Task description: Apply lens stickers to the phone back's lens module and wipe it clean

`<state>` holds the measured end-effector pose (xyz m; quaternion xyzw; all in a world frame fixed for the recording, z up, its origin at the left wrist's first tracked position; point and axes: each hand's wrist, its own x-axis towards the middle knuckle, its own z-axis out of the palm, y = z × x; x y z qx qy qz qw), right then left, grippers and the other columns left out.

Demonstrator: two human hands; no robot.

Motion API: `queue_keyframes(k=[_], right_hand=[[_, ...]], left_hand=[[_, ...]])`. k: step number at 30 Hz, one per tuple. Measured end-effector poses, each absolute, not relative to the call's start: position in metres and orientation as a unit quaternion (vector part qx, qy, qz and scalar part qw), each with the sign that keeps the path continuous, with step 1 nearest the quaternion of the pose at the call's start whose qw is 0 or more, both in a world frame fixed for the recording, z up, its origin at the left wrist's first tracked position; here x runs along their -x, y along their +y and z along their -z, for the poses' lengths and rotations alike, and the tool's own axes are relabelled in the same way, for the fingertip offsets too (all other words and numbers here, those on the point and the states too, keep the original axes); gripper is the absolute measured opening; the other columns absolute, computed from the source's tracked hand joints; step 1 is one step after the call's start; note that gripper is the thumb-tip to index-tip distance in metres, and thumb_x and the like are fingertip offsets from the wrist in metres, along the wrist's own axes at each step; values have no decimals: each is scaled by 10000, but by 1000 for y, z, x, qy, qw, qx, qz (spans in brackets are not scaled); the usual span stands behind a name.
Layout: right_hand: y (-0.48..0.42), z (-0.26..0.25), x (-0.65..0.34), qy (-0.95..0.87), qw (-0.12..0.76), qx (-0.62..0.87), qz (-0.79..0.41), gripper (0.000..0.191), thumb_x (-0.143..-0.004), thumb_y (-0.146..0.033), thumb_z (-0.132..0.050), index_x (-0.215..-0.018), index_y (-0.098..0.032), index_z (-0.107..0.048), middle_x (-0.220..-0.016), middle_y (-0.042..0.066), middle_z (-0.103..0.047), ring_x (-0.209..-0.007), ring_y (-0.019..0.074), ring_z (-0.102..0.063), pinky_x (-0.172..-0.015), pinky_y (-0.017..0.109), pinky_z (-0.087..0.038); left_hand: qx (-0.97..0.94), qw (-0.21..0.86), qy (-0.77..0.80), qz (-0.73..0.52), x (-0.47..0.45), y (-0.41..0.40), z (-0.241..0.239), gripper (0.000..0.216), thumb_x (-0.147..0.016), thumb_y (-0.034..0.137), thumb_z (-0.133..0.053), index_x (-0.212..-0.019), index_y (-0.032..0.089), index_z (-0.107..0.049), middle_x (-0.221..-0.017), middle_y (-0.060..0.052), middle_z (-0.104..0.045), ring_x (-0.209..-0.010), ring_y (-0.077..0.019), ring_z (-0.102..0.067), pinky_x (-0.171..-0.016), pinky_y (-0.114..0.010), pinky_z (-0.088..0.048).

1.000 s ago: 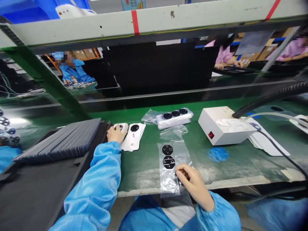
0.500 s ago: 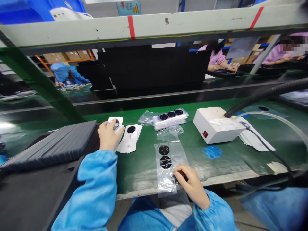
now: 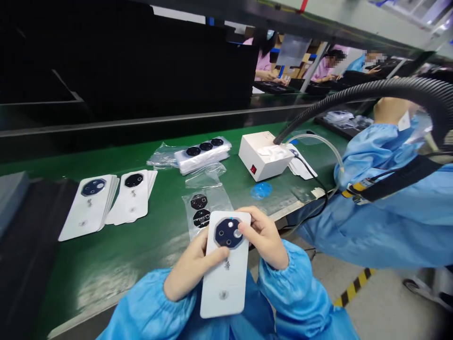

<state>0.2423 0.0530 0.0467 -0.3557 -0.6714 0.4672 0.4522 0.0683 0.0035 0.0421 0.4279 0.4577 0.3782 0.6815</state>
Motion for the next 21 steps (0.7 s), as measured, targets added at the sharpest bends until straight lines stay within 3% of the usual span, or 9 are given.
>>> queue_keyframes(k=[2,5,9,14,18,21], right_hand=[[53,-47,-240,-698,445,361,-429,190,-839,-254,-554,-1015,-215,-615,-863,21,-618,-690,125,-575,-576,227,-466],[52,-47,-236,-724,461,370,-356,262,-790,-185,-581,-1051,-212,-586,-832,12,-548,-653,117,-513,-571,239,-447],[45,-47,-235,-743,516,356,-234,212,-801,-132,-566,-991,-225,-573,-944,43,-515,-854,171,-505,-738,323,-459],[37,-49,-237,-823,477,302,-55,352,-827,-96,-520,-1135,-249,-598,-1076,85,-528,-935,214,-499,-781,393,-468],[37,-53,-239,-857,425,292,-32,311,-845,-168,-532,-1134,-245,-616,-1116,90,-475,-994,240,-465,-826,429,-447],[39,-56,-242,-878,395,267,-54,258,-883,-259,-510,-1107,-255,-637,-1130,86,-432,-1016,249,-433,-849,444,-419]], left_hand=[[-416,672,476,-386,-72,-3,-42,654,-807,516,-583,-1360,219,-397,-1245,-115,-579,-865,-223,-628,-686,-286,-502],[-360,702,461,-407,-80,-12,-47,769,-832,463,-576,-1454,380,-132,-1436,-55,-415,-809,-175,-634,-707,-287,-500],[-294,730,423,-448,-82,-17,-54,916,-824,391,-618,-1409,484,81,-1404,9,-455,-826,-157,-630,-748,-282,-501],[-290,742,391,-461,-80,-20,-52,957,-829,358,-619,-1405,453,139,-1359,0,-501,-797,-136,-611,-739,-254,-503],[-329,732,395,-447,-78,-21,-51,938,-838,365,-610,-1402,462,133,-1393,3,-463,-766,-107,-597,-746,-237,-495],[-361,713,405,-444,-77,-20,-49,917,-848,362,-599,-1405,460,123,-1414,21,-440,-916,-132,-595,-821,-233,-474]])
